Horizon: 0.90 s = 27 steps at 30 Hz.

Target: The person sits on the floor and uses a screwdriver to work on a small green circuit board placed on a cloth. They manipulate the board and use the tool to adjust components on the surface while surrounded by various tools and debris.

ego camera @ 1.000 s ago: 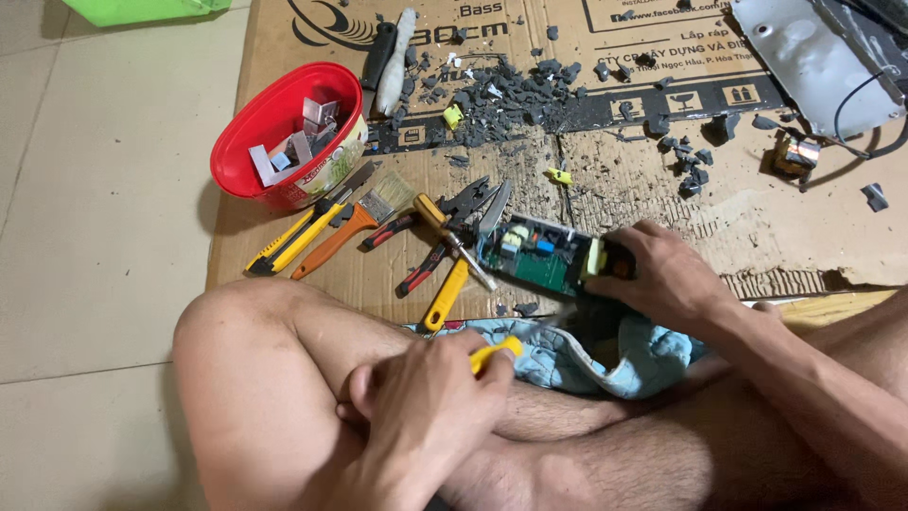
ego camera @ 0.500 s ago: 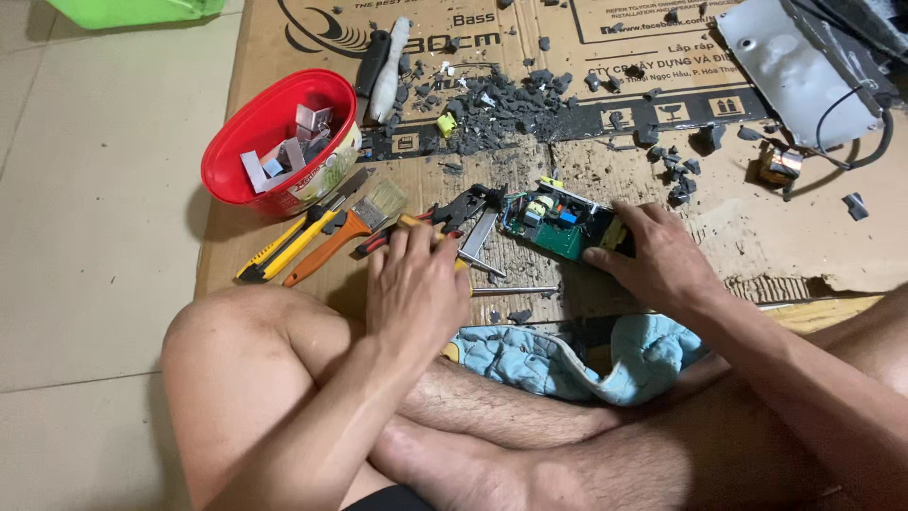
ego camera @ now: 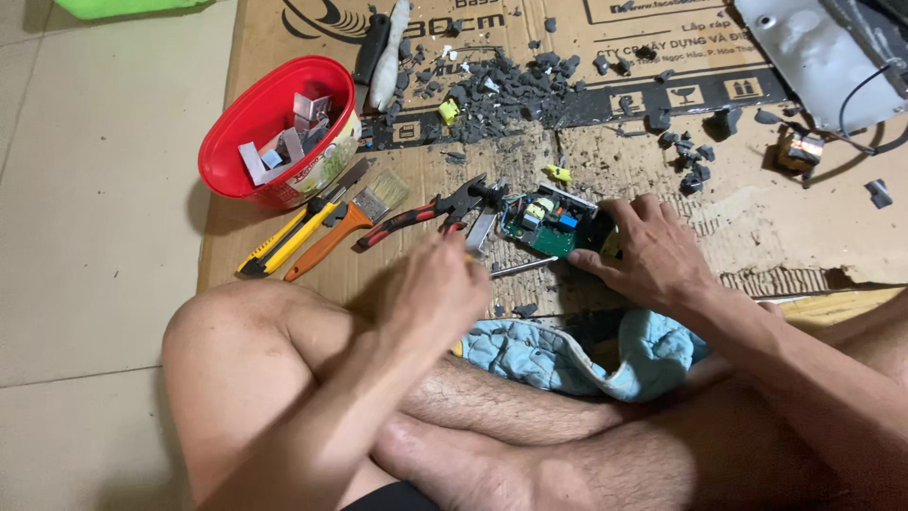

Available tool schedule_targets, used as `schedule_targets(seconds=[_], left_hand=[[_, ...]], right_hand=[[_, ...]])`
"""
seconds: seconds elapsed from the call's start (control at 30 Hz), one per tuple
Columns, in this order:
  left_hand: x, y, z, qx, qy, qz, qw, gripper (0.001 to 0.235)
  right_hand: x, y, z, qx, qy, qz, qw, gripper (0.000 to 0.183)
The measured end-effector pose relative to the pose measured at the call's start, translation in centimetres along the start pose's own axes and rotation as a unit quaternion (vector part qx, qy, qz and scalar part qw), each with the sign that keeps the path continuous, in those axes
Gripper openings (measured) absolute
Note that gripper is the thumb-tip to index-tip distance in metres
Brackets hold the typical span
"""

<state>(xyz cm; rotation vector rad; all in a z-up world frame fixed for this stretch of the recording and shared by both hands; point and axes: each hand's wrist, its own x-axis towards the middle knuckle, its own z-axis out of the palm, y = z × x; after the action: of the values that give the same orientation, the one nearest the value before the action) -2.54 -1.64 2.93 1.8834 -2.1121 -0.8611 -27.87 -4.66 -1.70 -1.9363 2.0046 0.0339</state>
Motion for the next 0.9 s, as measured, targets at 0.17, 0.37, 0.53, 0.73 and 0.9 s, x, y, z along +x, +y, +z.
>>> schedule_targets(seconds=[0.17,0.37,0.53,0.73,0.9], left_hand=[[-0.1,2.9,0.5,-0.049,-0.05,-0.079,0.994,0.04],[0.0,2.7,2.0,-0.019,-0.026,-0.047,0.998,0.043],[-1.3,3.8,1.3,-0.02,-0.01,0.018,1.0,0.045],[-1.0,5.5,0.1,-0.015,-0.06,0.009,0.998,0.045],[-0.8,6.1,0.4,-0.003,-0.091,-0.013,0.996,0.042]], right_hand=[[0.4,0.2,1.7,-0.028,0.011,0.014,0.999,0.095],[1.1,0.8,2.6,-0.038,0.018,0.001,0.999,0.103],[0.8,0.8,2.5,-0.026,0.009,0.004,1.0,0.103],[0.6,0.1,2.2,-0.039,0.018,0.015,0.999,0.113],[0.3,0.0,2.4,-0.05,0.015,0.032,0.998,0.112]])
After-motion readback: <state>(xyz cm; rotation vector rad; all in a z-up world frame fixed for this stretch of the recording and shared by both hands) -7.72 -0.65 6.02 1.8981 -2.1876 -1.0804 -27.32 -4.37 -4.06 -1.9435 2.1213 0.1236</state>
